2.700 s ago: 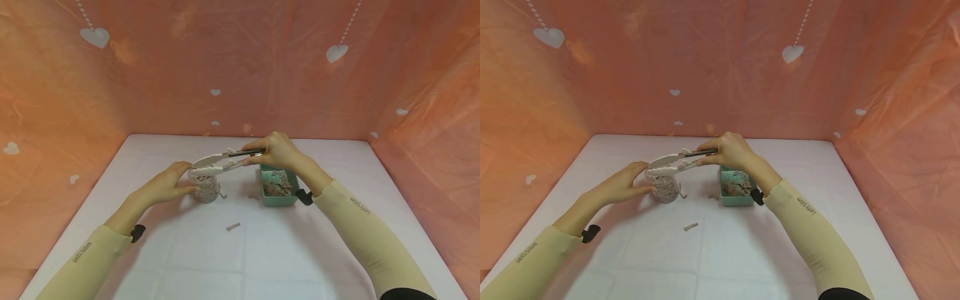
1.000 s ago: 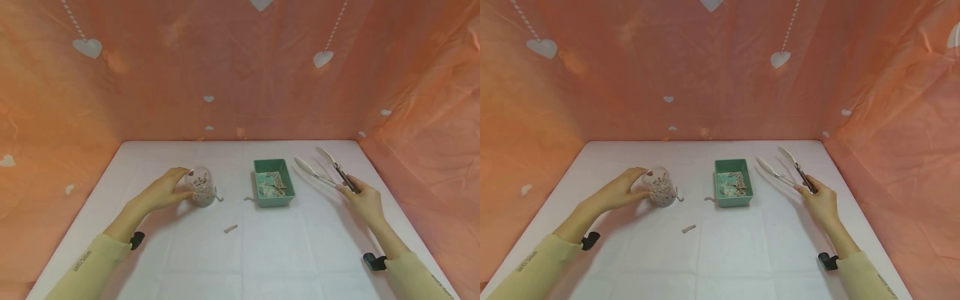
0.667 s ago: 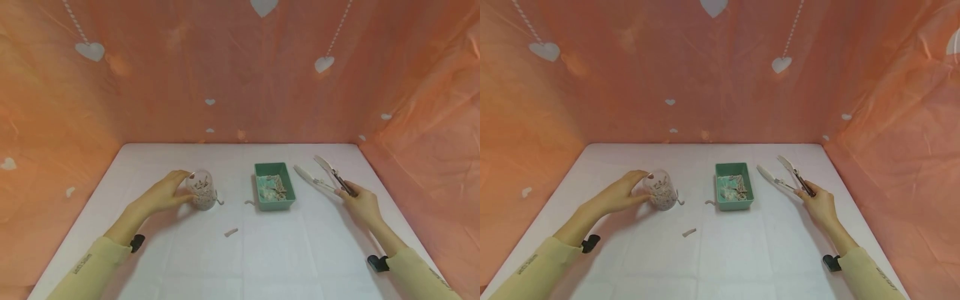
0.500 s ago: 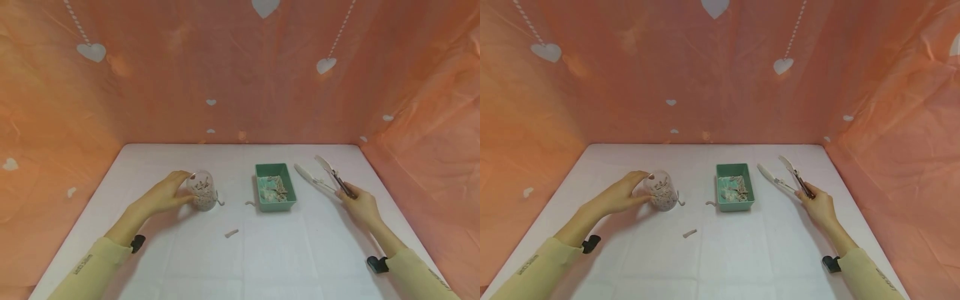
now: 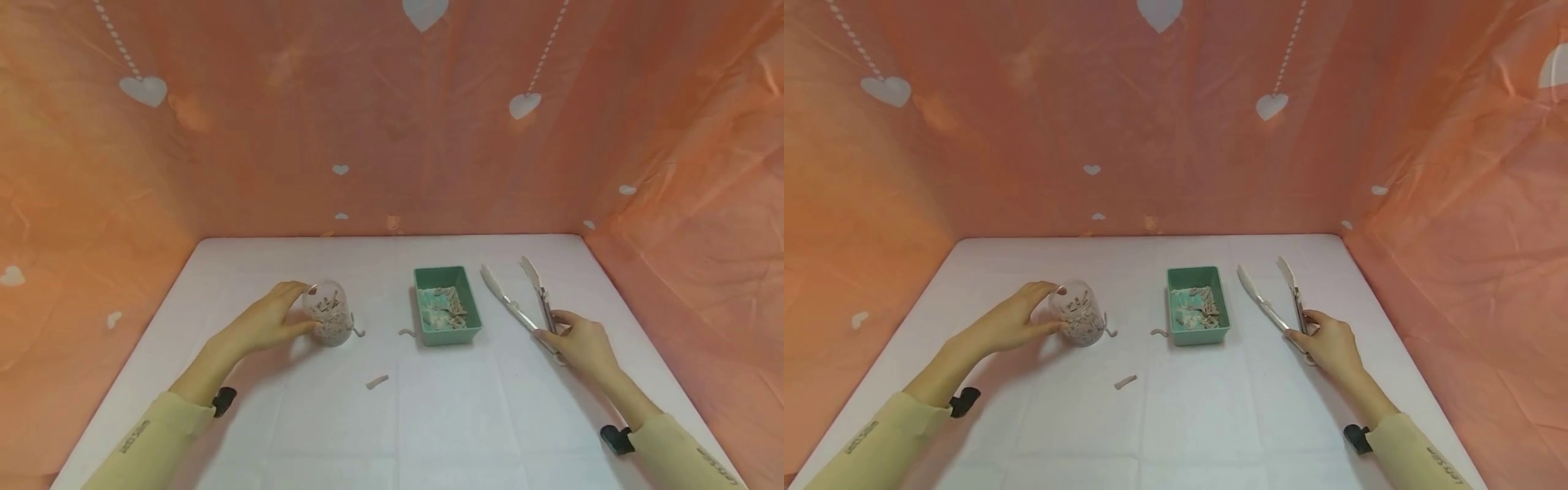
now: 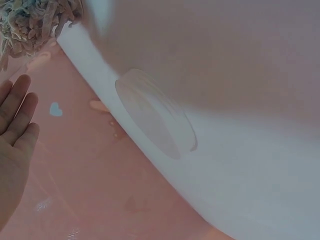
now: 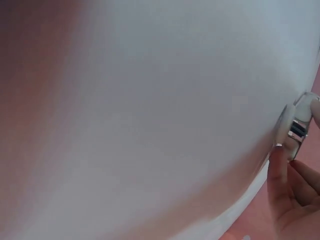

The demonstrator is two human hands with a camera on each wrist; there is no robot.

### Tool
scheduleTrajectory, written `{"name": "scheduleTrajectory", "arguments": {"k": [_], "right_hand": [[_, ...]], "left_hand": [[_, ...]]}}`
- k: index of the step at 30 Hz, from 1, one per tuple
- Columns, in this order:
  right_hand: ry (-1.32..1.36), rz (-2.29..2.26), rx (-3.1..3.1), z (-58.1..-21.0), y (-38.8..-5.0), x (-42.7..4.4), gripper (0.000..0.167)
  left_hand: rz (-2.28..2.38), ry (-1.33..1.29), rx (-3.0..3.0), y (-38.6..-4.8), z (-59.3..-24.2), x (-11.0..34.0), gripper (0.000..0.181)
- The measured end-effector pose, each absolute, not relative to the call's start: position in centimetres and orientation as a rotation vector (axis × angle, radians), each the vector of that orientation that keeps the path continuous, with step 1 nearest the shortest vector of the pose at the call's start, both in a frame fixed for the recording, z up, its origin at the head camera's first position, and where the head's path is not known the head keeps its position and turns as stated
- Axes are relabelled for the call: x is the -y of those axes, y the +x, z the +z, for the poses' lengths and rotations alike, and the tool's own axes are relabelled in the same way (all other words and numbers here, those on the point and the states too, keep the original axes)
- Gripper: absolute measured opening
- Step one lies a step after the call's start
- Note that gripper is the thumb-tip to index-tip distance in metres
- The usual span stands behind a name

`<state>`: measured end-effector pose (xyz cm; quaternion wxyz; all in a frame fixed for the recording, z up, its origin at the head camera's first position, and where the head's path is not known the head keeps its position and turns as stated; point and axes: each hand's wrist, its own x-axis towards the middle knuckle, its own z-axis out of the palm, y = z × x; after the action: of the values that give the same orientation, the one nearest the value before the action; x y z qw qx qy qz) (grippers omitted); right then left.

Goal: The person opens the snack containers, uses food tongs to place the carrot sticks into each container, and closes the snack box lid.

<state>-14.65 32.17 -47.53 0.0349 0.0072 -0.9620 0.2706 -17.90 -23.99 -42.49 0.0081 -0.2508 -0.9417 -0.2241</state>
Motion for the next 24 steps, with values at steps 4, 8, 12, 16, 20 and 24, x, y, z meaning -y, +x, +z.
{"name": "scheduleTrajectory", "arguments": {"k": [4, 8, 12, 16, 20, 24], "right_hand": [[0.017, 0.834, 2.958, -47.3, -14.8, -32.3, 0.061], [-0.020, 0.844, 2.989, -46.5, -14.9, -32.4, 0.066], [-0.075, 0.903, 2.913, -44.9, -15.1, -31.2, 0.069], [-0.036, 1.041, 2.645, -42.7, -15.3, -28.5, 0.056], [0.081, 1.188, 2.426, -41.0, -15.6, -25.2, 0.048], [0.227, 1.330, 2.307, -40.4, -16.3, -21.6, 0.046]], "left_hand": [[-0.718, -0.777, 2.938, -18.1, -42.6, 23.9, 0.065], [-0.756, -0.740, 2.969, -18.2, -42.7, 23.9, 0.069], [-0.763, -0.711, 2.979, -18.3, -42.8, 24.1, 0.073], [-0.748, -0.730, 2.948, -18.4, -42.9, 24.5, 0.076], [-0.762, -0.715, 2.949, -18.2, -42.9, 24.9, 0.079], [-0.808, -0.624, 2.953, -17.7, -42.8, 25.7, 0.083]]}}
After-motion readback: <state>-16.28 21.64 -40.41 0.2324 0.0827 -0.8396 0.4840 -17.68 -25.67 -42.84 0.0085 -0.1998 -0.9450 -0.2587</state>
